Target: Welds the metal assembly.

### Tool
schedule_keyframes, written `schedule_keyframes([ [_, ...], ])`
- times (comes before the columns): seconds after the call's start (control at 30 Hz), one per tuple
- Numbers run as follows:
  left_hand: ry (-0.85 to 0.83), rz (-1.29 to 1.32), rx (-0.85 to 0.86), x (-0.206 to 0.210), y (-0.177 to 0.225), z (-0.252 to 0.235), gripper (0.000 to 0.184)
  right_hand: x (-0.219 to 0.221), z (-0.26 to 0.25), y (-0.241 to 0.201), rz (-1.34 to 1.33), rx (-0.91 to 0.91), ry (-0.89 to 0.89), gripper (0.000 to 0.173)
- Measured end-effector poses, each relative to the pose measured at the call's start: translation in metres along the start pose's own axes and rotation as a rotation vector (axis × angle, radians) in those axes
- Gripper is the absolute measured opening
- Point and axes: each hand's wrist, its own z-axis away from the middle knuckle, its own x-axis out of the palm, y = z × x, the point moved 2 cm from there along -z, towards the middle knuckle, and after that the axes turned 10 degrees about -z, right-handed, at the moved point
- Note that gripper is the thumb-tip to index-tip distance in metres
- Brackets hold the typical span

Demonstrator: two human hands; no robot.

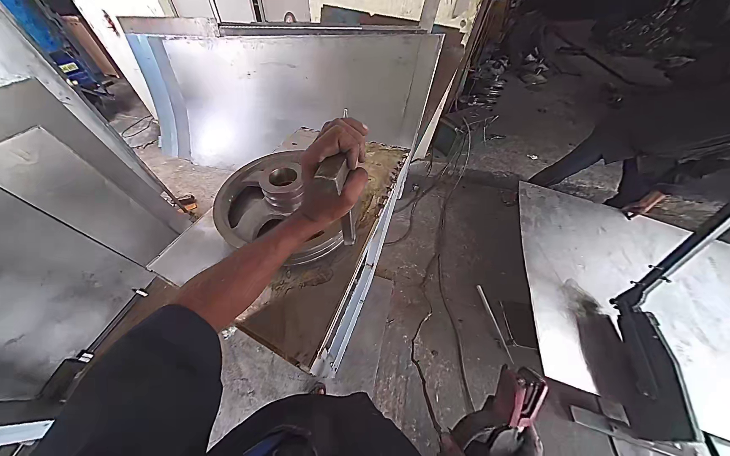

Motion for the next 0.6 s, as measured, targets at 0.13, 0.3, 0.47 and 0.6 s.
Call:
schedule_keyframes([
  [0.13, 0.031, 0.084, 0.015, 0.017, -0.028, -0.002, 0.011, 0.019, 0.012, 0.008, 0.162, 0.105, -0.025, 0.124],
  [0.3, -0.055, 0.115, 0.025, 0.028, -0.041, 0.006, 0.012, 0.021, 0.005, -0.021, 0.079, 0.000, 0.088, 0.126],
  [0.47, -0.087, 0.173, -0.037, 0.040, -0.052, 0.024, 0.011, 0.032, -0.007, -0.047, -0.006, -0.176, 0.156, 0.112],
  [0.6, -0.116, 0.232, 0.006, 0.044, -0.052, 0.025, 0.009, 0.041, -0.027, -0.063, 0.050, -0.229, 0.114, 0.114],
])
